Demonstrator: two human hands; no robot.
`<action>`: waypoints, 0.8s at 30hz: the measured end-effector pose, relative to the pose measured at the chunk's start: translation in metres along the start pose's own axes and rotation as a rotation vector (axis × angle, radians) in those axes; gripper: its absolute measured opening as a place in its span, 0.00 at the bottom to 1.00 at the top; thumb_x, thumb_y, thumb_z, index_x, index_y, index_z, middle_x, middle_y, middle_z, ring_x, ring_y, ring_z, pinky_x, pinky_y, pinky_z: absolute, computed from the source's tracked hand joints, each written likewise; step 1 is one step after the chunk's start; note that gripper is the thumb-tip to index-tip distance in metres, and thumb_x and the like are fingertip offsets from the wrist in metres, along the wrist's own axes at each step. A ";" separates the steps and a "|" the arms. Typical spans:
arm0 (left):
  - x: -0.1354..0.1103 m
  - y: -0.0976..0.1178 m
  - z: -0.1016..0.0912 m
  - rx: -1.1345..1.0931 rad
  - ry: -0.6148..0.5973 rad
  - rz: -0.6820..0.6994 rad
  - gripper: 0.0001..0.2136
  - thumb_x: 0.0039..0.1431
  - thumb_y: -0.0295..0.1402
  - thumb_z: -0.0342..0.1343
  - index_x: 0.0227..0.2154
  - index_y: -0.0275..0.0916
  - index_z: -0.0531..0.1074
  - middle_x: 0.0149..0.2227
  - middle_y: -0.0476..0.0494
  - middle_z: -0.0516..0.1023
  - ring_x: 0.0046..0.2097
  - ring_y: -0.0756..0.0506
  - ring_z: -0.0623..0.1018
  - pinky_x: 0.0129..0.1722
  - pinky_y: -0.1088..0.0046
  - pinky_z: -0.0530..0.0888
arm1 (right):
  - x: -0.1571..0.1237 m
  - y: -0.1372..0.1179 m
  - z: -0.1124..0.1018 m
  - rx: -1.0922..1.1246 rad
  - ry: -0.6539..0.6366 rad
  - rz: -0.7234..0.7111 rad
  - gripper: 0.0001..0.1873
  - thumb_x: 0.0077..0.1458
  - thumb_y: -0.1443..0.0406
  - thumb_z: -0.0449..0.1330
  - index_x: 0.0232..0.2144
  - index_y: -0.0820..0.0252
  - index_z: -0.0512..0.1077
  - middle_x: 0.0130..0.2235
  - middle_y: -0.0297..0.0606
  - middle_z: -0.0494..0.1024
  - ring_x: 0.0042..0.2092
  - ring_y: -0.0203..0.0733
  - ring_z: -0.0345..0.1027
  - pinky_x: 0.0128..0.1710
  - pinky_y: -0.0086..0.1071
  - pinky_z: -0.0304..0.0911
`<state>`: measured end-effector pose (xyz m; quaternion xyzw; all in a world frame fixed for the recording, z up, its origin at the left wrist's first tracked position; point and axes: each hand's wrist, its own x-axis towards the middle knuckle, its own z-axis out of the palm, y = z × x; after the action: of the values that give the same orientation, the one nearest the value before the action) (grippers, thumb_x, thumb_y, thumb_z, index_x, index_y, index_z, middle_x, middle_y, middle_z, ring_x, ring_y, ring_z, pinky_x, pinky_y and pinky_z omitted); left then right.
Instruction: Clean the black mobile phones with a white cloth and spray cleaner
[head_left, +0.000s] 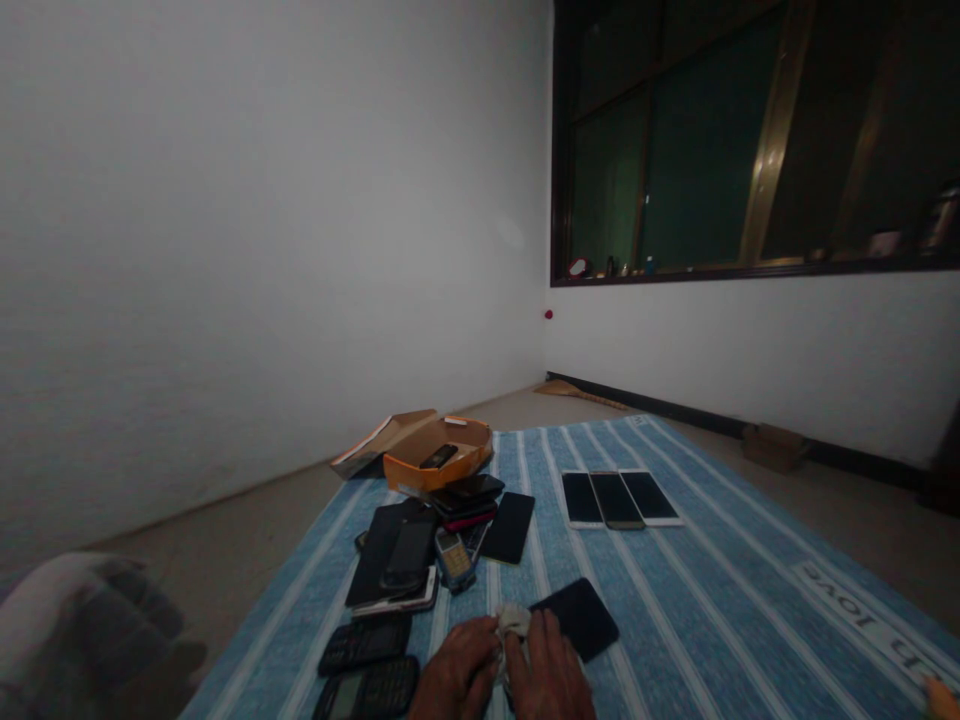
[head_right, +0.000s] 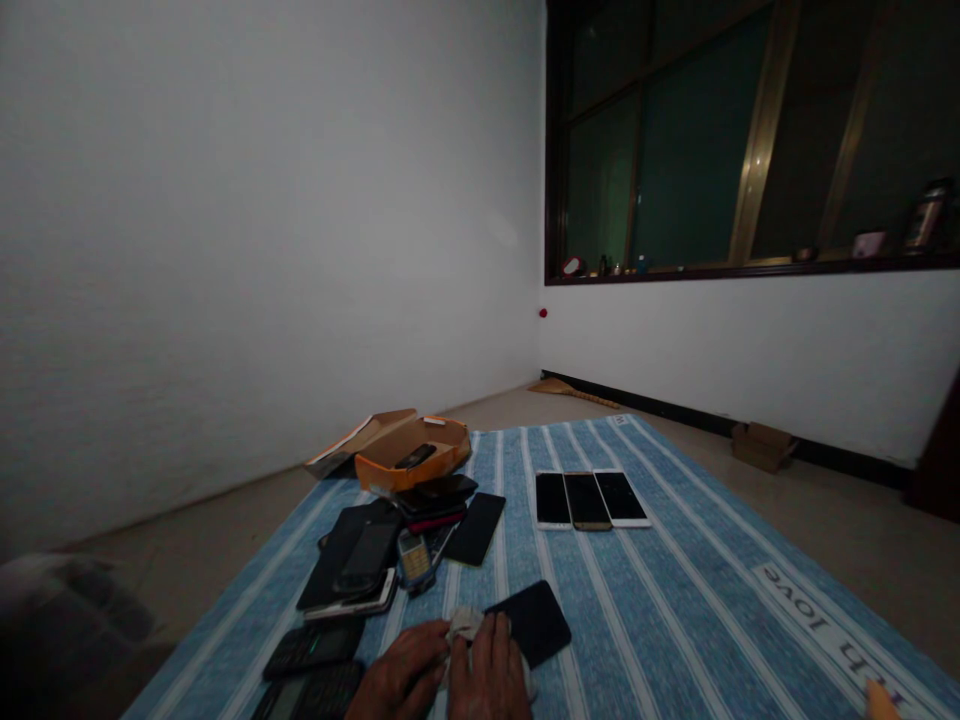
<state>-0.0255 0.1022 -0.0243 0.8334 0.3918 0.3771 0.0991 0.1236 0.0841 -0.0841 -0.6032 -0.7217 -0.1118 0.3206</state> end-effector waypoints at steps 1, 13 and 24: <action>-0.001 -0.001 0.000 0.003 0.002 0.004 0.12 0.63 0.37 0.52 0.45 0.47 0.78 0.46 0.43 0.82 0.49 0.44 0.81 0.50 0.71 0.77 | -0.001 -0.001 0.001 0.019 0.010 -0.016 0.18 0.59 0.73 0.54 0.48 0.54 0.75 0.53 0.50 0.75 0.54 0.59 0.69 0.49 0.50 0.69; 0.000 0.000 -0.003 -0.025 -0.105 0.000 0.17 0.62 0.32 0.52 0.53 0.47 0.73 0.53 0.42 0.78 0.54 0.42 0.77 0.55 0.68 0.74 | -0.001 -0.002 0.031 0.271 0.354 -0.188 0.32 0.61 0.75 0.44 0.66 0.55 0.55 0.51 0.43 0.78 0.51 0.46 0.74 0.46 0.34 0.74; -0.001 0.003 0.002 -0.036 -0.031 0.017 0.29 0.51 0.31 0.61 0.58 0.45 0.67 0.54 0.40 0.76 0.55 0.39 0.76 0.55 0.66 0.74 | 0.007 -0.004 0.004 0.542 0.158 -0.162 0.30 0.56 0.76 0.49 0.60 0.57 0.65 0.58 0.45 0.71 0.59 0.44 0.65 0.56 0.34 0.65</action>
<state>-0.0226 0.0994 -0.0252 0.8404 0.3765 0.3718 0.1170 0.1185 0.0908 -0.0819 -0.4252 -0.7441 0.0134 0.5151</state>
